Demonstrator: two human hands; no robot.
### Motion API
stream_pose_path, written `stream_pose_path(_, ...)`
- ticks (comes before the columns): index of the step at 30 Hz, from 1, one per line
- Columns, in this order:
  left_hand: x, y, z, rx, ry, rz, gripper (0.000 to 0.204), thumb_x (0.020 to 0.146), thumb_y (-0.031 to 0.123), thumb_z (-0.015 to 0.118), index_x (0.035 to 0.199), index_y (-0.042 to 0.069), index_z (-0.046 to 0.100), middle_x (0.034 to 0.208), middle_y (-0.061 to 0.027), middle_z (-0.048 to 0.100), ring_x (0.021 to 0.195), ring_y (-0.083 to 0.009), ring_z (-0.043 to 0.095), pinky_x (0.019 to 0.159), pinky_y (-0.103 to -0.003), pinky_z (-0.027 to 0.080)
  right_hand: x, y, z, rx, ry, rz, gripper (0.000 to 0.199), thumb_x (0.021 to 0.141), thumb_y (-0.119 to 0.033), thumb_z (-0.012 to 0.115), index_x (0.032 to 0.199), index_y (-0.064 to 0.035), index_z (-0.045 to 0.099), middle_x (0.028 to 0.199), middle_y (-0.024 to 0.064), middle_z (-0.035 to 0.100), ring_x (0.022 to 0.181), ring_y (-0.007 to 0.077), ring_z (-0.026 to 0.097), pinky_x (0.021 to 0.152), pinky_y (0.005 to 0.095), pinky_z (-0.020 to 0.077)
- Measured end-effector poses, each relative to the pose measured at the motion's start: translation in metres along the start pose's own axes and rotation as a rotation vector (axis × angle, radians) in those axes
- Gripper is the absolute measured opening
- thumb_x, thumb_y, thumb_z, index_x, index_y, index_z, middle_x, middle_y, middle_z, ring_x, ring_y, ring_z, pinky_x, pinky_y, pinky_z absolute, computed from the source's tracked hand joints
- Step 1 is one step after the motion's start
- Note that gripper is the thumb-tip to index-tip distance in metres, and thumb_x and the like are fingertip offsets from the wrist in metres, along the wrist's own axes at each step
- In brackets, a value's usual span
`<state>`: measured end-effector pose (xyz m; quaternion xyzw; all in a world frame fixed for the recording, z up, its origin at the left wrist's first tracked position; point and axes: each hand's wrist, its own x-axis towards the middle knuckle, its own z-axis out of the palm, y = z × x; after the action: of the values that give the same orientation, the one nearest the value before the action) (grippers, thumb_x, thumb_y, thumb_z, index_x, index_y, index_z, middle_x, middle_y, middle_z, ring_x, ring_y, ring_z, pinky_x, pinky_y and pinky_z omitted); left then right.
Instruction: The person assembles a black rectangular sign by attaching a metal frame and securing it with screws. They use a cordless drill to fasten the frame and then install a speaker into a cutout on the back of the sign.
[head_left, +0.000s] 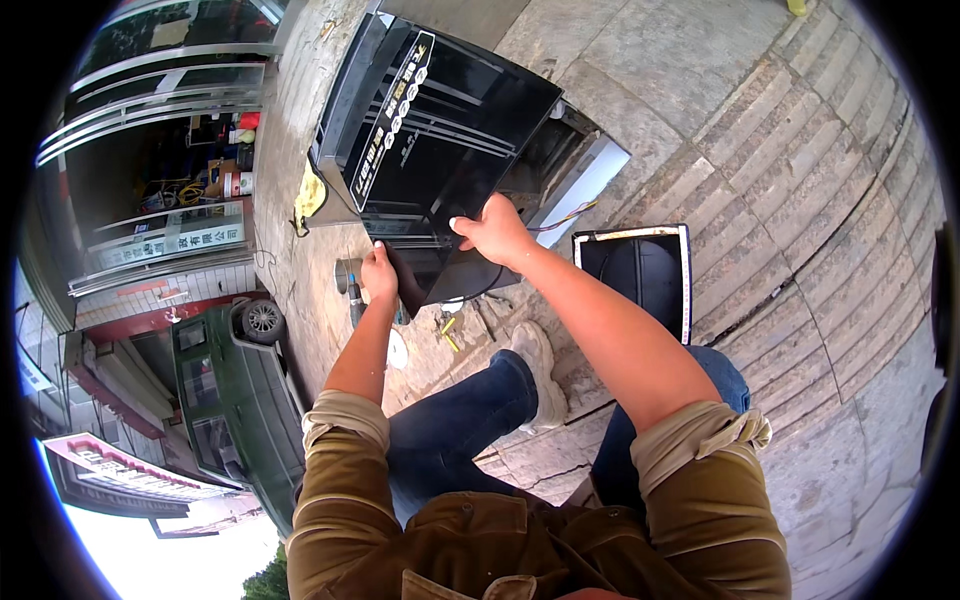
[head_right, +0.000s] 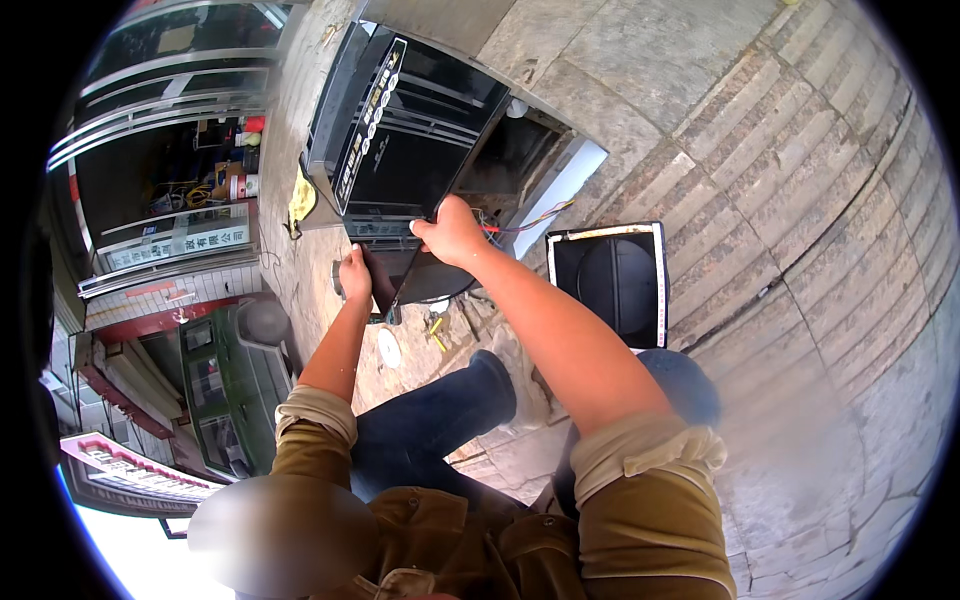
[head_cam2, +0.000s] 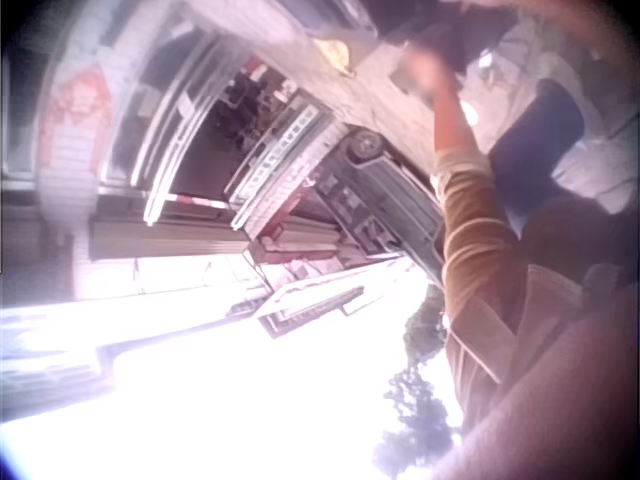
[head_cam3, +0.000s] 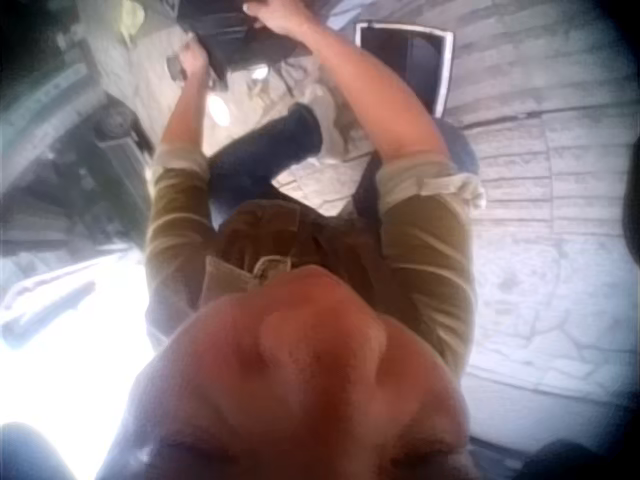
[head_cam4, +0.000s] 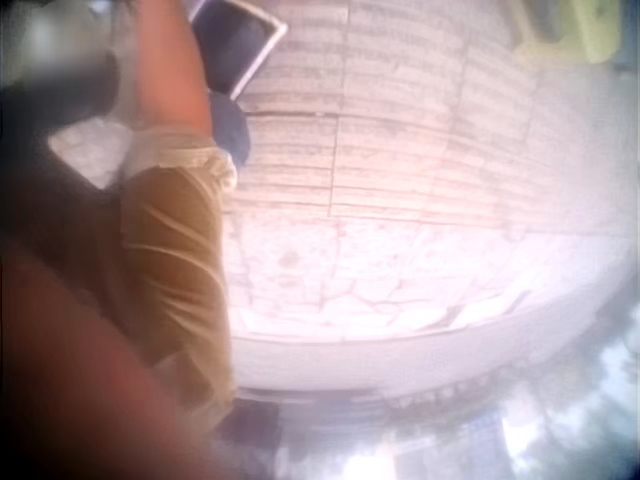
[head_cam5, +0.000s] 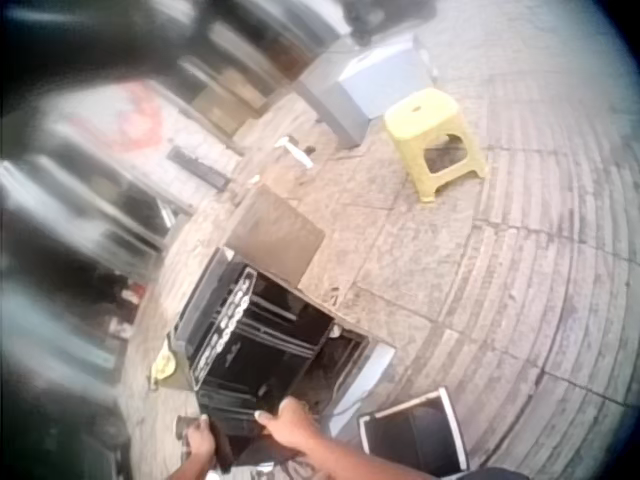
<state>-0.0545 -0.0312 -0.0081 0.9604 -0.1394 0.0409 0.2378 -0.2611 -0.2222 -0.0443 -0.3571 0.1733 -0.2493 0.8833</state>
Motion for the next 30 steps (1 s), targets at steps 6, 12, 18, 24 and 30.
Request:
stream_pose_path(6, 0.010, -0.005, -0.003, 0.314, -0.033, 0.134, 0.052, 0.096, 0.044, 0.045, 0.102, -0.005, 0.061, 0.093, -0.0280, 0.065, 0.093, -0.0438, 0.061, 0.083, -0.048, 0.046, 0.005, 0.005, 0.001, -0.088, 0.042, 0.088, 0.019, 0.084, -0.007, 0.065, 0.095, 0.0076, 0.059, 0.077, 0.0099, 0.063, 0.057, 0.0157, 0.062, 0.051, 0.0280, 0.0531)
stream_pose_path(12, -0.016, 0.011, -0.047, 0.027, -0.487, -0.138, 0.048, 0.094, 0.037, 0.054, 0.121, -0.002, 0.050, 0.082, -0.0128, 0.063, 0.073, -0.0195, 0.065, 0.062, -0.032, 0.051, -0.003, -0.004, 0.006, -0.060, 0.047, 0.167, 0.020, 0.086, -0.010, 0.066, 0.088, 0.0081, 0.059, 0.082, 0.0113, 0.063, 0.067, 0.0170, 0.064, 0.057, 0.0288, 0.0565)
stream_pose_path(18, -0.058, 0.014, -0.096, 0.163, -0.810, 0.197, 0.046, 0.095, 0.029, 0.056, 0.129, -0.001, 0.046, 0.090, -0.0066, 0.062, 0.076, -0.0127, 0.063, 0.064, -0.028, 0.049, 0.003, 0.005, -0.009, -0.045, -0.047, 0.136, 0.015, 0.088, -0.007, 0.062, 0.091, 0.0073, 0.059, 0.090, 0.0158, 0.065, 0.073, 0.0241, 0.067, 0.066, 0.0344, 0.0579)
stream_pose_path(24, -0.023, -0.034, -0.109, -0.176, -0.695, 0.028, 0.034, 0.096, 0.023, 0.053, 0.123, 0.002, 0.053, 0.093, -0.0017, 0.064, 0.080, -0.0092, 0.061, 0.070, -0.026, 0.048, -0.006, 0.000, 0.011, -0.063, -0.031, 0.115, 0.010, 0.088, -0.006, 0.063, 0.086, 0.0030, 0.060, 0.084, 0.0134, 0.065, 0.071, 0.0230, 0.066, 0.067, 0.0339, 0.0584)
stream_pose_path(30, 0.013, -0.092, -0.069, -0.600, -0.578, -0.037, 0.026, 0.096, 0.019, 0.051, 0.114, 0.002, 0.060, 0.090, -0.0017, 0.064, 0.078, -0.0068, 0.060, 0.070, -0.022, 0.048, -0.011, 0.014, 0.017, -0.176, 0.210, 0.058, 0.033, 0.087, -0.001, 0.064, 0.068, -0.0084, 0.038, 0.069, 0.0058, 0.054, 0.069, 0.0266, 0.066, 0.069, 0.0432, 0.0589)
